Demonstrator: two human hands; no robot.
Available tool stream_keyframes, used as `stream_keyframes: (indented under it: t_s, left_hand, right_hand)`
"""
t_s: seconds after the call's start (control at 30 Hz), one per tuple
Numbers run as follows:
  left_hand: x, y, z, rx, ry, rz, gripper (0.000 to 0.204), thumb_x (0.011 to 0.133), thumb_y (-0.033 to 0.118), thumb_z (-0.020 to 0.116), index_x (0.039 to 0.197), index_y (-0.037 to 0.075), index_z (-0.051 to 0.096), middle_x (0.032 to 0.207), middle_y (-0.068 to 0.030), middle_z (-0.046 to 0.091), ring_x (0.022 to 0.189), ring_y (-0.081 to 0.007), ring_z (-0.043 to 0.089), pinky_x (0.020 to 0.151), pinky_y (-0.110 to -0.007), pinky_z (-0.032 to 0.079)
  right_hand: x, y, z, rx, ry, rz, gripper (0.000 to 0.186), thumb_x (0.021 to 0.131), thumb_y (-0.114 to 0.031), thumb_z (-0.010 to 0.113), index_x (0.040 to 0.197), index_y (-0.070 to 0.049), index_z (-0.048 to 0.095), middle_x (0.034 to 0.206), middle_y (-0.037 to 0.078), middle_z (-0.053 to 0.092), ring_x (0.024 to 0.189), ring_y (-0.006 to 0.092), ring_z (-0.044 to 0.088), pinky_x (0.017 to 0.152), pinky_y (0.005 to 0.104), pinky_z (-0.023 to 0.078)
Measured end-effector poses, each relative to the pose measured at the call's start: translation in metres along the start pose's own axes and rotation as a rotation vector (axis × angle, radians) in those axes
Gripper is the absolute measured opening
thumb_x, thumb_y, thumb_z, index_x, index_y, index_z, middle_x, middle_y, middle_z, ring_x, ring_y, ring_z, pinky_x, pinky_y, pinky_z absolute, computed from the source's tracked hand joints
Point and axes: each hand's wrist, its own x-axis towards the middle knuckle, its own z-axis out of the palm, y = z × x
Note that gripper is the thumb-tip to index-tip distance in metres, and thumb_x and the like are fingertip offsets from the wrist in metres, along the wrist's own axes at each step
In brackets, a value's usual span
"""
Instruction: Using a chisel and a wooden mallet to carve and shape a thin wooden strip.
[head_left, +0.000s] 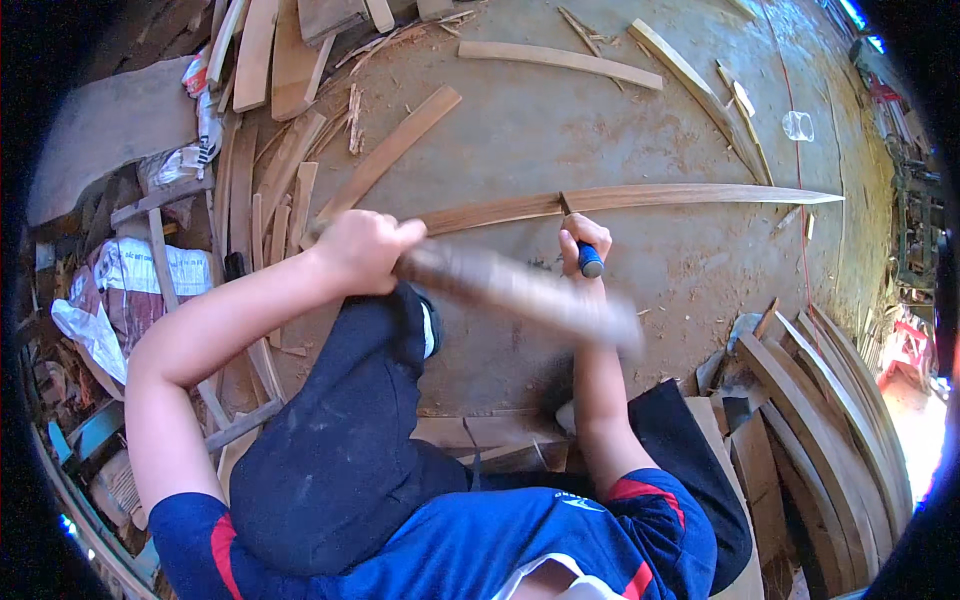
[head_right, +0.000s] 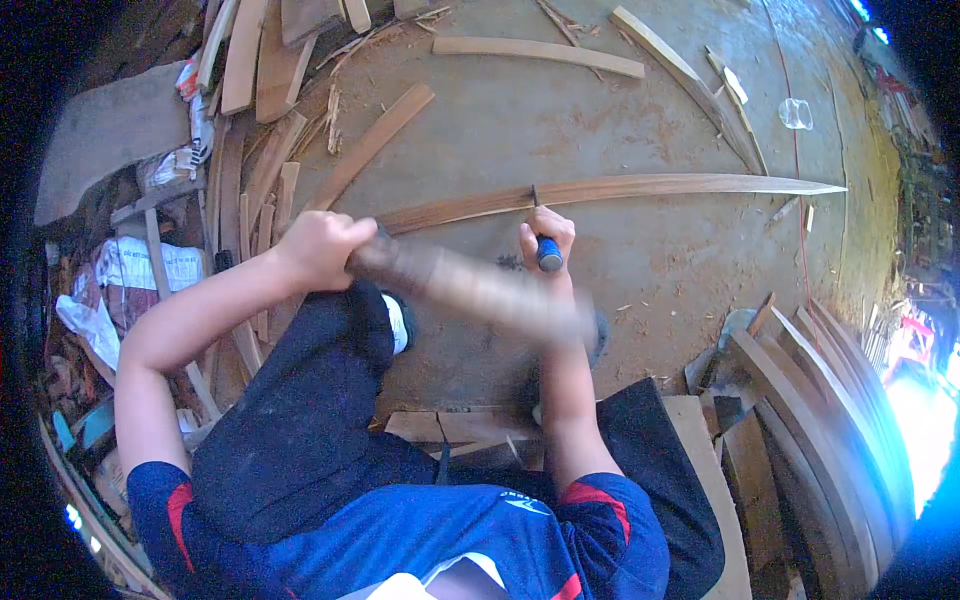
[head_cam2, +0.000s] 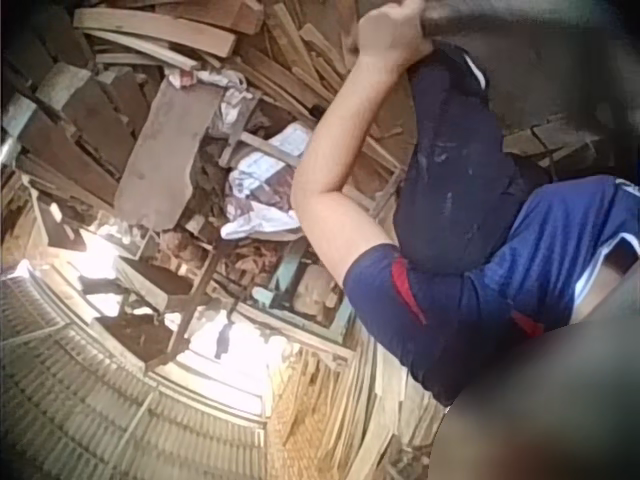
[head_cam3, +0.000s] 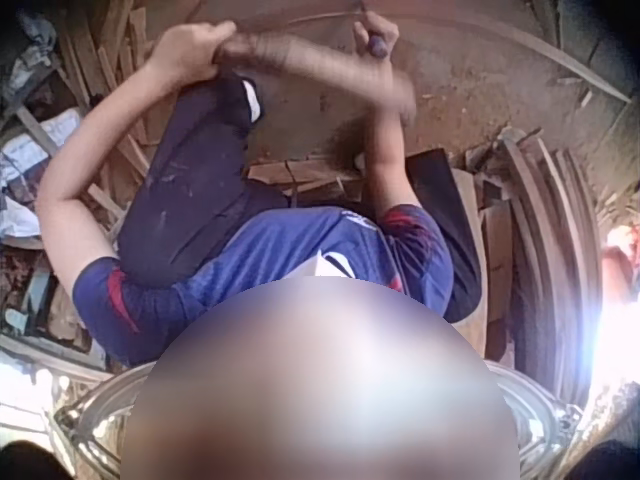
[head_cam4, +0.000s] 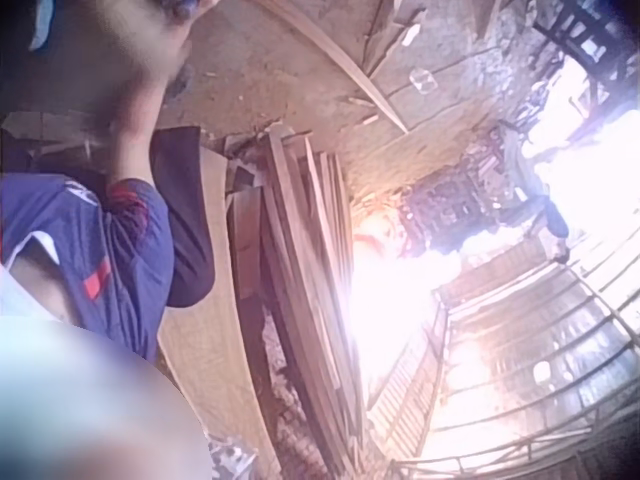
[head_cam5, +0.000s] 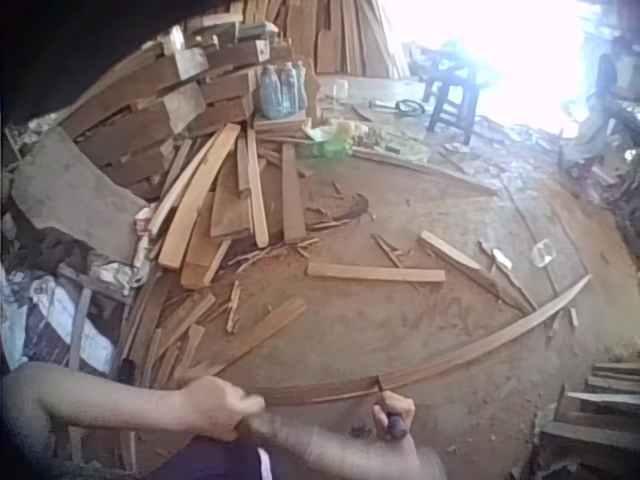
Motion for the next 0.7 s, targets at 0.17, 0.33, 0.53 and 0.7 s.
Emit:
stream_keyframes:
  t_s: [0.17, 0.33, 0.53, 0.7]
  left_hand:
    - [0.001, 0.029, -0.007, 0.01, 0.088, 0.13, 0.027, 0.059, 0.015, 0.064, 0.082, 0.012, 0.051, 0.062, -0.0091, 0.056, 0.058, -0.0268, 0.062, 0.051, -0.038, 0.05]
    - [0.001, -0.003, 0.002, -0.053, 0.066, -0.008, 0.028, 0.059, 0.017, 0.067, 0.081, 0.01, 0.051, 0.063, -0.0121, 0.058, 0.06, -0.0303, 0.061, 0.054, -0.04, 0.05]
    - [0.009, 0.025, -0.018, -0.094, 0.147, 0.122, 0.03, 0.056, 0.017, 0.067, 0.08, 0.01, 0.049, 0.062, -0.0101, 0.056, 0.06, -0.0309, 0.06, 0.053, -0.04, 0.048]
    - [0.003, 0.0, 0.007, -0.062, -0.023, -0.072, 0.03, 0.059, 0.014, 0.066, 0.083, 0.01, 0.049, 0.067, -0.0128, 0.058, 0.065, -0.0345, 0.06, 0.057, -0.043, 0.049]
  right_hand:
    - [-0.003, 0.005, -0.011, -0.011, -0.003, -0.007, 0.025, 0.065, -0.006, 0.059, 0.053, -0.001, 0.038, 0.052, 0.009, 0.042, 0.046, 0.0198, 0.044, 0.046, 0.0301, 0.034]
    - [-0.005, 0.005, 0.001, -0.052, -0.024, -0.026, 0.033, 0.074, -0.011, 0.059, 0.055, -0.002, 0.034, 0.052, 0.008, 0.041, 0.046, 0.0177, 0.041, 0.046, 0.0285, 0.034]
    - [-0.001, 0.009, -0.008, -0.061, -0.04, -0.069, 0.028, 0.073, -0.006, 0.057, 0.055, -0.001, 0.036, 0.053, 0.009, 0.044, 0.047, 0.0183, 0.043, 0.047, 0.0285, 0.035]
    - [-0.005, 0.005, -0.002, 0.02, -0.052, -0.039, 0.026, 0.07, -0.005, 0.058, 0.055, -0.001, 0.037, 0.053, 0.01, 0.044, 0.046, 0.0185, 0.043, 0.047, 0.0292, 0.035]
